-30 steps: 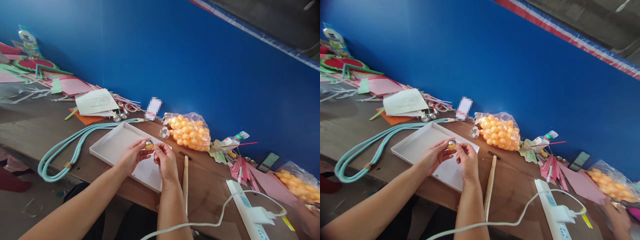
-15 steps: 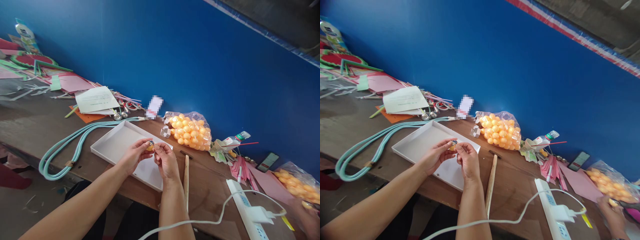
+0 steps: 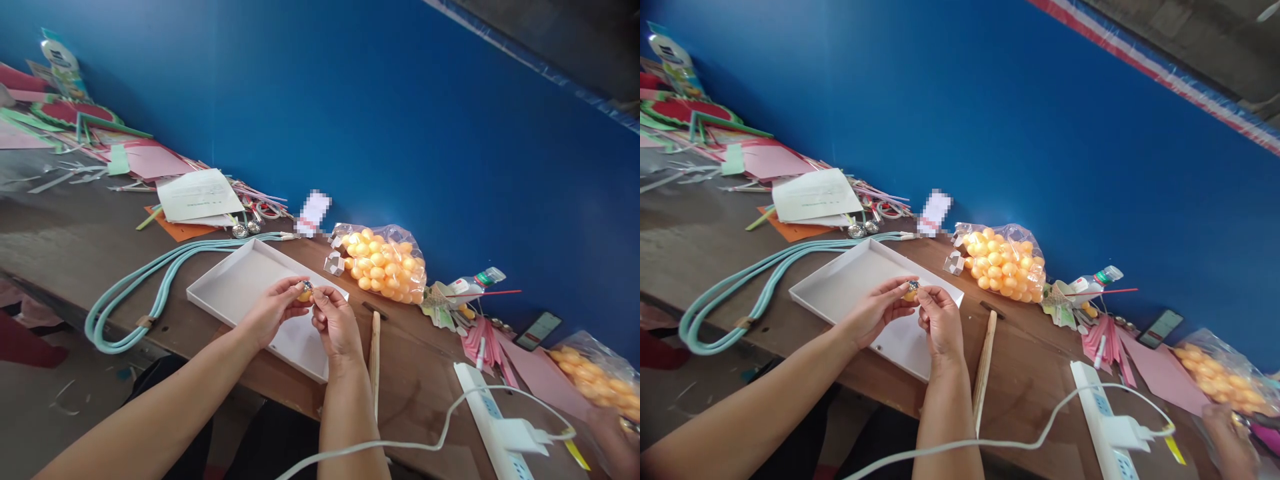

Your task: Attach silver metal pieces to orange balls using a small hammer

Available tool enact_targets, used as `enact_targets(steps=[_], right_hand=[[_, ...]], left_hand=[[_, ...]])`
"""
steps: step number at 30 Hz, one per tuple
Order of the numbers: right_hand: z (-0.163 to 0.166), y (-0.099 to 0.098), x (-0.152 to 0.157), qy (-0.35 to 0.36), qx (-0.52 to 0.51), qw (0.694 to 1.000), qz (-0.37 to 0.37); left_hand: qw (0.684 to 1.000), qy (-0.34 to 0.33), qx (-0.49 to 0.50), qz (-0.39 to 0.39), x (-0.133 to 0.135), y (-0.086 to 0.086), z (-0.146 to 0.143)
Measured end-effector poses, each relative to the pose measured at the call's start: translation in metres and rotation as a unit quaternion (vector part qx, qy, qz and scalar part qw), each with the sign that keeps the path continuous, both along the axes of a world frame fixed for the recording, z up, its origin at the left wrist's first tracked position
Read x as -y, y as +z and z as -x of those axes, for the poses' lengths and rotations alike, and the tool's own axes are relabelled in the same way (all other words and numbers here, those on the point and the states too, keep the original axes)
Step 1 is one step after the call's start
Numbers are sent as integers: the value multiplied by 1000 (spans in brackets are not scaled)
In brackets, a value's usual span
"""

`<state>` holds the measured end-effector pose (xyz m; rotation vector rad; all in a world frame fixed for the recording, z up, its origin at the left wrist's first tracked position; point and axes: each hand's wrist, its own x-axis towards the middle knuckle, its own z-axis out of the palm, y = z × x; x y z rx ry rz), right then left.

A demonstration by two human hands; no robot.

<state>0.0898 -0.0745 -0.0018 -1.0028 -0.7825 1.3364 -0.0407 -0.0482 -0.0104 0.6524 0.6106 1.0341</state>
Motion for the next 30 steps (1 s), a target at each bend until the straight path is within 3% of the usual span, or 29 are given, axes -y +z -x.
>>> enact_targets(steps=[30], right_hand=[[0,-1,0,9,-2,1000,-3]], left_hand=[[1000,3,-9,-25,1,0,0]])
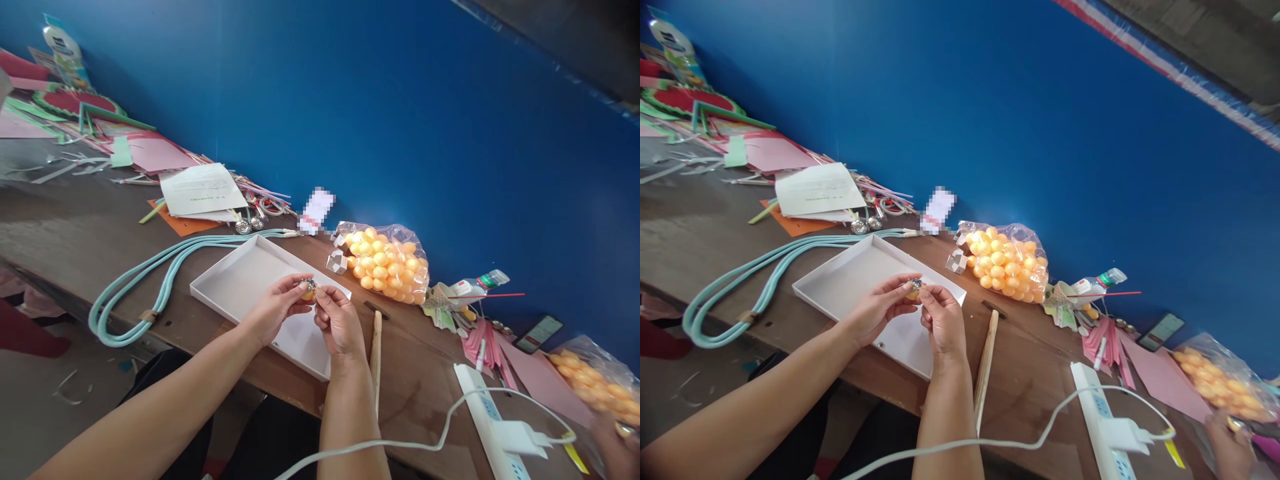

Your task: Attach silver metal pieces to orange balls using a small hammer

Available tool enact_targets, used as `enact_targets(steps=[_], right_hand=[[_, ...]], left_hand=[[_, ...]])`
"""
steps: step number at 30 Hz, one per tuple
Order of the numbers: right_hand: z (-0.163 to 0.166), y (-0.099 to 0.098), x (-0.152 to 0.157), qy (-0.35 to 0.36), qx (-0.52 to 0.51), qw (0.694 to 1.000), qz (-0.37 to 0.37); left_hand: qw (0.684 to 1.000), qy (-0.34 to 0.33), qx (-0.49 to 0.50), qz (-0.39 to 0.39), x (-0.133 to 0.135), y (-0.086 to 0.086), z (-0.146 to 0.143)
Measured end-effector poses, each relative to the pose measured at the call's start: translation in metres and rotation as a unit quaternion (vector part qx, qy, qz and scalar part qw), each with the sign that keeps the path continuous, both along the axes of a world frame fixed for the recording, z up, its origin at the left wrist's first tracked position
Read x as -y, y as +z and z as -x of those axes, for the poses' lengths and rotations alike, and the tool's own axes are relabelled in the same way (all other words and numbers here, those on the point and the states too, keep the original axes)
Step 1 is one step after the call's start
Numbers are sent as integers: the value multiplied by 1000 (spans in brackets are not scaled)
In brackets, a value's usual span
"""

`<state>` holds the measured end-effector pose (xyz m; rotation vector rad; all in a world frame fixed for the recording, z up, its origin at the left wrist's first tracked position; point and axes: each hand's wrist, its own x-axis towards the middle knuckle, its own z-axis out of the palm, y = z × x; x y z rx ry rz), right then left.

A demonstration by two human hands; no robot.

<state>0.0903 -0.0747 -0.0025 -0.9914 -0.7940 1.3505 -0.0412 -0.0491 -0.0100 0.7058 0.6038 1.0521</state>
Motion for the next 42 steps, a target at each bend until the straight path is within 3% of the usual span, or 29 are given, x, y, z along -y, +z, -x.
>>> enact_targets(steps=[42], right_hand=[[1,0,0,-5,16,1000,2]], left_hand=[[1000,2,-2,-23,-1,-7,-1]])
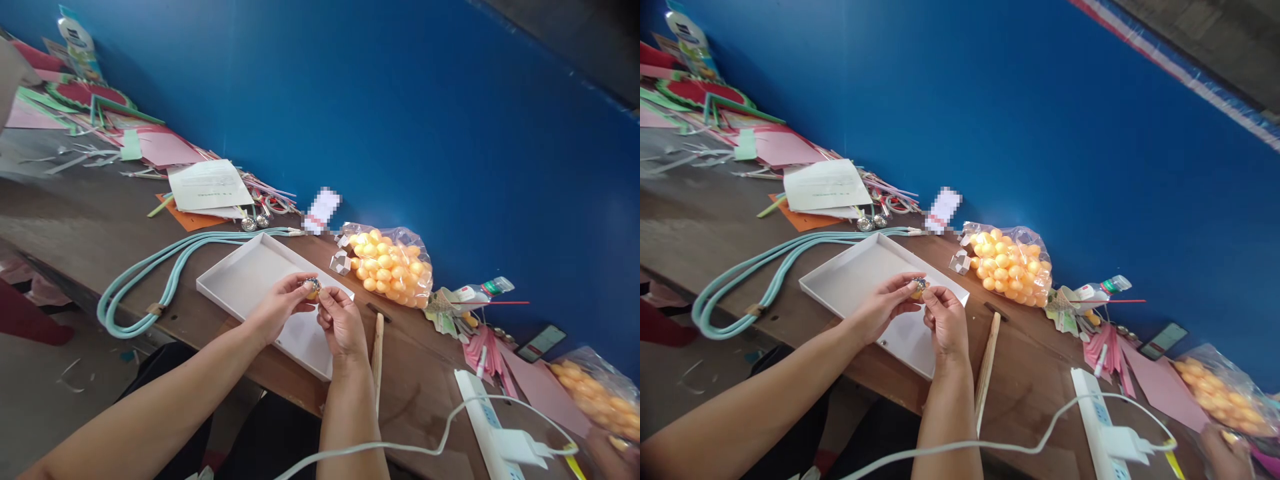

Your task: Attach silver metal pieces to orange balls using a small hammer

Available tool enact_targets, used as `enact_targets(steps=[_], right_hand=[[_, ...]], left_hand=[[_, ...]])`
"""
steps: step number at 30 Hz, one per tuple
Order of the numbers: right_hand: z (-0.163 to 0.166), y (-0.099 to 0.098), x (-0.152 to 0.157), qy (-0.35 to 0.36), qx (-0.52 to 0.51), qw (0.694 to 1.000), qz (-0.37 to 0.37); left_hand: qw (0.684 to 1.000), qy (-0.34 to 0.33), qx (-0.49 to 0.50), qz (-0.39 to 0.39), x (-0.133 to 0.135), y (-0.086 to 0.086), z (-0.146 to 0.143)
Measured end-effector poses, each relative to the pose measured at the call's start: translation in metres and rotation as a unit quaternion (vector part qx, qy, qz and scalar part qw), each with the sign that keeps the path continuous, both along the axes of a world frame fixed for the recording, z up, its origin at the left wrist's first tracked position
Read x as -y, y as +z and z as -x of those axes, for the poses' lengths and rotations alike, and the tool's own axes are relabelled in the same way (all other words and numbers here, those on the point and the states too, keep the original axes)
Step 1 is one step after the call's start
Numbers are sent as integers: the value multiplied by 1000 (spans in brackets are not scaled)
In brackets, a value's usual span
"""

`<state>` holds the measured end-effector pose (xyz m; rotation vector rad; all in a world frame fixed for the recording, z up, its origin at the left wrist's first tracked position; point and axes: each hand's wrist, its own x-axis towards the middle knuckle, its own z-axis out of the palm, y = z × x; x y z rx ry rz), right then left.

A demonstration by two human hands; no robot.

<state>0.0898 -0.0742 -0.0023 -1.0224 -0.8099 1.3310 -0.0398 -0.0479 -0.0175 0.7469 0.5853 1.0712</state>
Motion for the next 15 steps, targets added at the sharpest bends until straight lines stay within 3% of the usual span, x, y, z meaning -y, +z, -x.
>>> enact_targets(steps=[15], right_hand=[[1,0,-1,-2,12,1000,0]], left_hand=[[1000,9,8,9,2,5,1]])
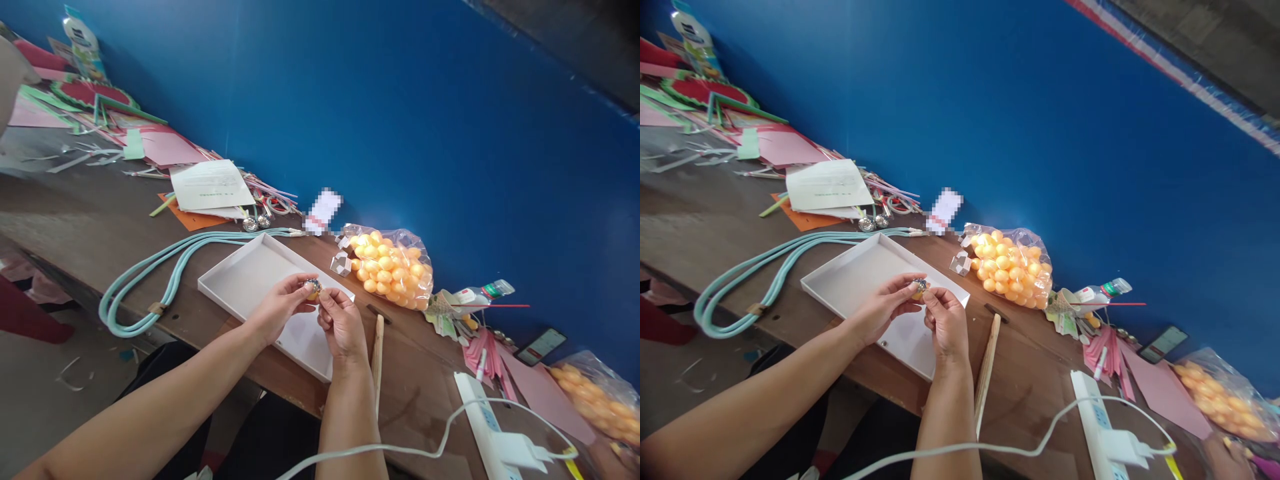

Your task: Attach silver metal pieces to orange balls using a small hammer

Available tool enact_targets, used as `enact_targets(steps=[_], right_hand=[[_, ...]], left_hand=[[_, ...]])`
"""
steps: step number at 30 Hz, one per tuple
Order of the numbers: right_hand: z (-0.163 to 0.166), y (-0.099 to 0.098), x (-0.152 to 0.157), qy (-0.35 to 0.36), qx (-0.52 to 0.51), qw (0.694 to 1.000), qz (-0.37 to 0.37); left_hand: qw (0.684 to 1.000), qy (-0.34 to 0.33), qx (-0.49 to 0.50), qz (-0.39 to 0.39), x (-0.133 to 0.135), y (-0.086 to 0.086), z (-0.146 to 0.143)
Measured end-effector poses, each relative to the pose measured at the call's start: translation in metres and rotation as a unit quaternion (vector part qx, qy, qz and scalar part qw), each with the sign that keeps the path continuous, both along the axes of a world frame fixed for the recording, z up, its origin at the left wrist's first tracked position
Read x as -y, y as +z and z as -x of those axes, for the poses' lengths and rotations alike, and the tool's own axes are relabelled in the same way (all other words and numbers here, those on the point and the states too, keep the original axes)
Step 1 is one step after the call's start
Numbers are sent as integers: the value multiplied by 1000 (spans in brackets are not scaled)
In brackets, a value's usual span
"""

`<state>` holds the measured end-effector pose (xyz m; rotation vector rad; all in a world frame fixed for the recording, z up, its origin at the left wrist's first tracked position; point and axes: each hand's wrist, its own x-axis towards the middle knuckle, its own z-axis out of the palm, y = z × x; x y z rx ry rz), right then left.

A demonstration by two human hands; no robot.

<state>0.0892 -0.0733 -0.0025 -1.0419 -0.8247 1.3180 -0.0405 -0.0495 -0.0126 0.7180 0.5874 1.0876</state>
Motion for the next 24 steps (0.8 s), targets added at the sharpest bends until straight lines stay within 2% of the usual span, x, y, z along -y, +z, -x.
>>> enact_targets(steps=[9,18,24], right_hand=[[-1,5,4,17,-40,999,-22],[0,3,4,16,-39,999,-28],[0,3,4,14,-35,999,-33]], left_hand=[[998,-18,54,2,2,2,4],[997,2,79,6,2,4,4],[993,-23,108,30,0,3,7]])
